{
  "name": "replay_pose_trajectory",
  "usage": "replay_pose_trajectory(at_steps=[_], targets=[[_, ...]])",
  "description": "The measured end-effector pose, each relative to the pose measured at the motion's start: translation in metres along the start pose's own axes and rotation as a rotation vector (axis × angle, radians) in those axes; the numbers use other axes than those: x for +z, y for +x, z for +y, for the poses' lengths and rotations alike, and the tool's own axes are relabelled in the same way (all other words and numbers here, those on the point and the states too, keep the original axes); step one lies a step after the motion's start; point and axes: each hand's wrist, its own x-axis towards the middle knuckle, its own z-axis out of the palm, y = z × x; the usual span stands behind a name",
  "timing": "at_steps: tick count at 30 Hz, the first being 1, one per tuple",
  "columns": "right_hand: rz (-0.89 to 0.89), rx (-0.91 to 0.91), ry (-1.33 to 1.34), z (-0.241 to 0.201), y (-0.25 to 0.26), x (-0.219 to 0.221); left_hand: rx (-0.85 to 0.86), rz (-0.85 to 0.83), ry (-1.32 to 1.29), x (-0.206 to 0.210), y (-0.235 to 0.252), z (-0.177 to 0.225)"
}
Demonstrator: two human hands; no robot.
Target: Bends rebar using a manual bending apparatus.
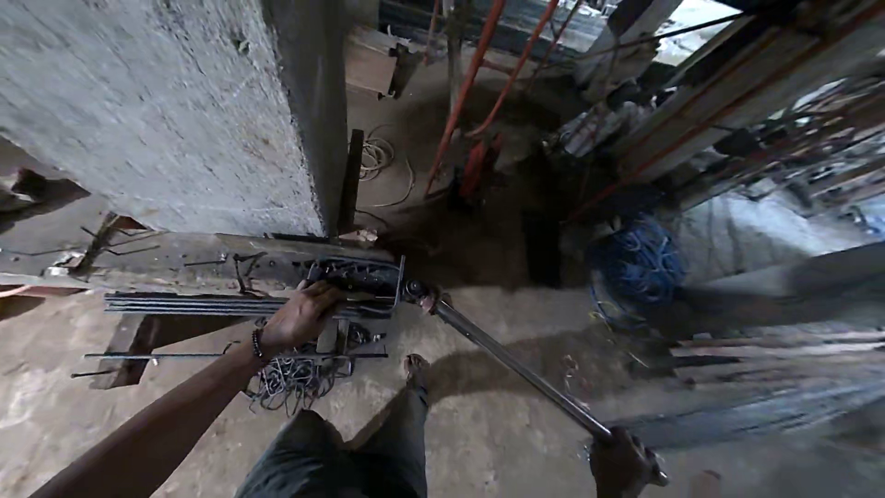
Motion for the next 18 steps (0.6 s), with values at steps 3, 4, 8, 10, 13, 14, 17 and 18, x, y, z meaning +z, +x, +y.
replay_pose_trajectory(at_steps=[3, 4, 8, 10, 13, 14, 17, 18], targets=[[0.029, 0.063, 0.015, 0.002, -0.039, 0.000, -0.004, 0.014, 0.006, 0.001, 0.002, 0.001], [0.042, 0.078, 0.012, 0.004, -0.049, 0.002, -0.008, 0.014, 0.005, 0.000, 0.002, 0.001], [-0.002, 0.131, -0.025, 0.002, -0.067, -0.001, -0.007, 0.001, -0.012, -0.001, 0.002, 0.002], [0.023, 0.101, -0.006, -0.002, -0.051, 0.000, -0.031, 0.010, -0.017, -0.003, 0.004, 0.005], [0.035, 0.050, -0.006, 0.002, -0.029, 0.005, -0.059, -0.017, -0.051, -0.006, 0.004, 0.007], [0.054, 0.055, -0.012, 0.003, -0.025, 0.007, -0.066, -0.021, -0.059, -0.005, 0.005, 0.007], [0.147, 0.080, 0.011, 0.000, -0.038, 0.015, -0.069, -0.013, -0.064, -0.006, 0.009, 0.006], [0.164, 0.083, 0.021, 0.000, -0.046, 0.015, -0.080, -0.022, -0.068, -0.006, 0.008, 0.007]])
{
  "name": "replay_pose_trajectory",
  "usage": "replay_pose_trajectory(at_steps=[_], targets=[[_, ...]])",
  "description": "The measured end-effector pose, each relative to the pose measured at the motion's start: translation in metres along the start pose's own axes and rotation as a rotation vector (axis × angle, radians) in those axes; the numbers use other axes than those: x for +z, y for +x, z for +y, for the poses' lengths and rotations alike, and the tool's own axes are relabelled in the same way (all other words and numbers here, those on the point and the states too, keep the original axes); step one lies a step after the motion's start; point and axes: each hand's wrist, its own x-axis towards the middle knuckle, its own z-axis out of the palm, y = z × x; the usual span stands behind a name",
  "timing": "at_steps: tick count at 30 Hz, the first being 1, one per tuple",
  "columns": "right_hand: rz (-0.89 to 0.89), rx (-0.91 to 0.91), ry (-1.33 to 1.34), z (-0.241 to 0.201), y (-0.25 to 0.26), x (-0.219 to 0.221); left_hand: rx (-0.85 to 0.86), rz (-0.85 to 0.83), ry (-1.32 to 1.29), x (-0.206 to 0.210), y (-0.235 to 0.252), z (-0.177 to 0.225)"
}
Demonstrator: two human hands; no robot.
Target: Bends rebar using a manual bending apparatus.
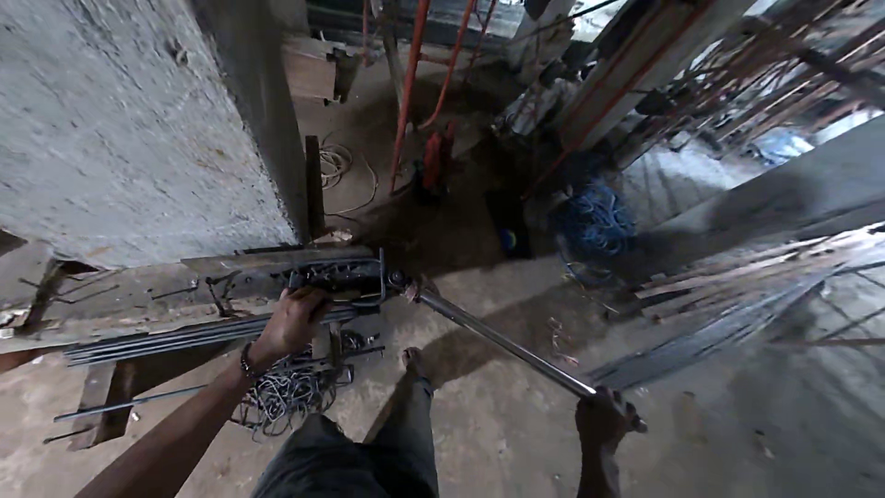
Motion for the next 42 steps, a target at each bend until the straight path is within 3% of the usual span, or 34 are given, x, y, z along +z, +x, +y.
replay_pose_trajectory(at_steps=[12, 16, 18, 20, 22, 24, 27, 30, 36, 42], targets=[[-0.045, 0.100, -0.022, -0.006, -0.067, -0.027, -0.005, -0.003, -0.035, -0.007, 0.001, 0.001], [-0.003, 0.009, 0.010, 0.006, -0.026, -0.008, -0.004, 0.014, -0.026, -0.004, -0.003, 0.003], [0.011, -0.024, 0.024, 0.002, -0.012, 0.002, -0.079, 0.074, -0.104, -0.025, 0.002, 0.011], [-0.037, 0.022, 0.011, 0.001, -0.048, 0.015, -0.178, 0.149, -0.219, -0.065, 0.012, 0.015], [-0.010, 0.103, 0.020, -0.006, -0.109, 0.021, -0.143, 0.132, -0.183, -0.087, 0.014, 0.009], [0.002, 0.170, 0.001, -0.009, -0.143, 0.019, -0.058, 0.055, -0.097, -0.086, 0.002, 0.010], [-0.097, 0.203, 0.016, -0.006, -0.153, 0.009, 0.051, 0.060, -0.027, -0.068, -0.010, 0.006], [-0.160, 0.176, 0.008, -0.003, -0.133, -0.012, 0.129, 0.180, -0.032, -0.050, -0.023, 0.012], [-0.398, 0.127, -0.059, -0.005, -0.086, -0.028, 0.314, 0.424, 0.106, -0.068, -0.046, 0.032], [-0.442, -0.077, -0.059, -0.009, 0.048, -0.004, 0.371, 0.495, 0.299, -0.046, -0.050, 0.032]])
